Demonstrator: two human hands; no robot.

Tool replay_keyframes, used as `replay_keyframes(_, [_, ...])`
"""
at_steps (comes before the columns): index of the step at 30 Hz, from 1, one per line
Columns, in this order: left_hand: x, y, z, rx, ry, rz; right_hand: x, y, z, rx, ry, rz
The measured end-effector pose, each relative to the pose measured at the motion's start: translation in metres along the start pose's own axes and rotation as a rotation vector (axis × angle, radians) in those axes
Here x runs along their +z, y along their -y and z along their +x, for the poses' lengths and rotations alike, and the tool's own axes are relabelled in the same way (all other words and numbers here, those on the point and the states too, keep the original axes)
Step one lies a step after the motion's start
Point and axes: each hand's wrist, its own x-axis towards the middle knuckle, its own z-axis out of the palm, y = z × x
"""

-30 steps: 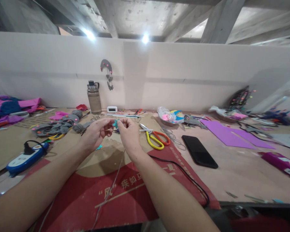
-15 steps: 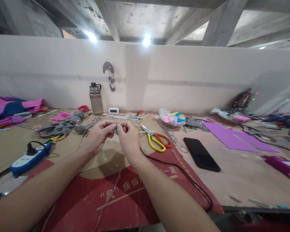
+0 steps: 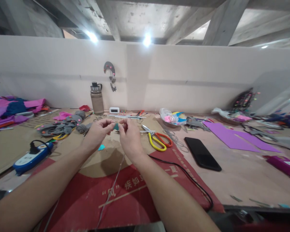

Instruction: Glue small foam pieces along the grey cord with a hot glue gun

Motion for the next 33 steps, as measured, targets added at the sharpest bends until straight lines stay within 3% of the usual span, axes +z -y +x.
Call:
replay_keyframes(13, [-0.003,-0.009,-0.001,0.135,0.049,0.254,-0.006,0.002,0.003,-0.085,0.001,-0.218])
replay_keyframes(17, [-0.007,-0.004,0.003,0.113,-0.014,0.222,-0.005,0.002,0.002,-0.063,0.023,-0.162])
replay_keyframes(23, [-0.022,0.017,0.02,0.065,-0.198,0.102,0.006,0.005,-0.007,-0.105,0.212,-0.111])
replay_keyframes(25, [-0.031,0.023,0.026,0.043,-0.272,0.034,0.01,0.008,-0.01,-0.02,0.302,-0.008])
replay_keyframes(30, [-0.056,0.031,0.043,-0.027,-0.512,-0.128,0.004,0.019,-0.006,0.41,0.488,0.506])
replay_keyframes(33, [-0.068,0.032,0.05,-0.03,-0.624,-0.255,-0.011,0.026,-0.001,0.413,0.589,0.697])
